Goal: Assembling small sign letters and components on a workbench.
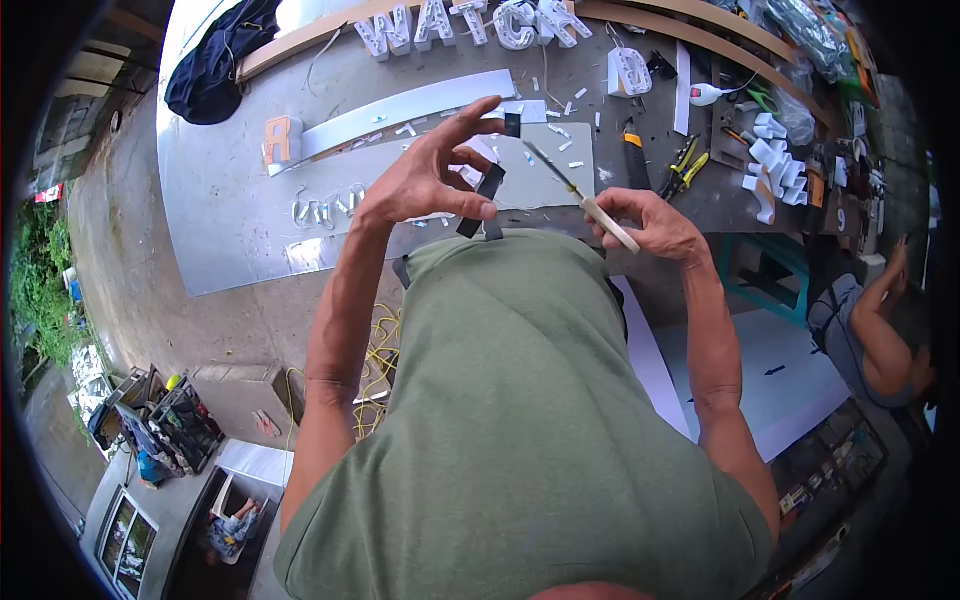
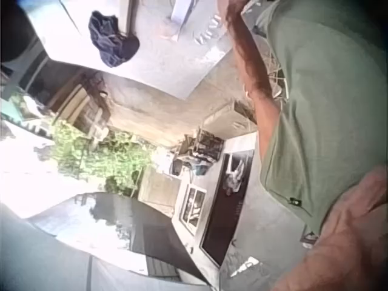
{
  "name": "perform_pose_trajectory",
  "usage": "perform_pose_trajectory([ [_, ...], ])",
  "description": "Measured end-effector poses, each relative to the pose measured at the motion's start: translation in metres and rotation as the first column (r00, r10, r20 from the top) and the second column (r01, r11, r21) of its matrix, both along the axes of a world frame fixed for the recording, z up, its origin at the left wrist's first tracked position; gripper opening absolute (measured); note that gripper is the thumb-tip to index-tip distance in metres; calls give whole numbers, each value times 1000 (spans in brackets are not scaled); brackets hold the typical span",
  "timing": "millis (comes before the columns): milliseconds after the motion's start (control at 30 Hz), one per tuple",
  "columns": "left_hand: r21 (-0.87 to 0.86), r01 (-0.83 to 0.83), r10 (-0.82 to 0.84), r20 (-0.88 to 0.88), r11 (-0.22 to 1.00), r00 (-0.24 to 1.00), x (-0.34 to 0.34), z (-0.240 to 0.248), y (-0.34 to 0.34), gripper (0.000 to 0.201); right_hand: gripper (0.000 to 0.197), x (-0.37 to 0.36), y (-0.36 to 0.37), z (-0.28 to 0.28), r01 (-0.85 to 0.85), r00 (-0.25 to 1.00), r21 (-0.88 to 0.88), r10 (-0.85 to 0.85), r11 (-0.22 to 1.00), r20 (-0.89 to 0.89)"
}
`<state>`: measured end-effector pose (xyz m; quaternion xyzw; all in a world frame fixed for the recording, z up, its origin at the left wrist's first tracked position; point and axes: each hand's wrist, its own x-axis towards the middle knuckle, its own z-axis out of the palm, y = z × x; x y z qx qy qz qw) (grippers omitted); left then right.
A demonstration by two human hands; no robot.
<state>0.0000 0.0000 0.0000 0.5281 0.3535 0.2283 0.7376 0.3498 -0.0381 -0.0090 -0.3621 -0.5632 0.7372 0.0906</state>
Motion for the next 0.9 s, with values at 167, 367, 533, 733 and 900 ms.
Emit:
perform_pose_trajectory([
  [167,326,-201,302,-299,924,905,38,-59,7,121,43,0,0,-35,196,731,251,-312,948,606],
  [367,633,121,369,-583,764,724,133,-94,19,112,24,-26,-3,-88,-148,507,862,-711,486,488],
  [533,556,236,316,-717,797,622,139,-82,20,99,15,-17,-2,-105,-390,473,780,-620,490,626],
  [733,-88,-209,196,-139,974,971,76,-44,11,85,21,-45,25,-37,63,754,927,-626,369,198],
  [900,-67,-192,187,-74,979,980,64,-27,-7,92,22,-82,42,-19,56,853,946,-507,321,121],
])
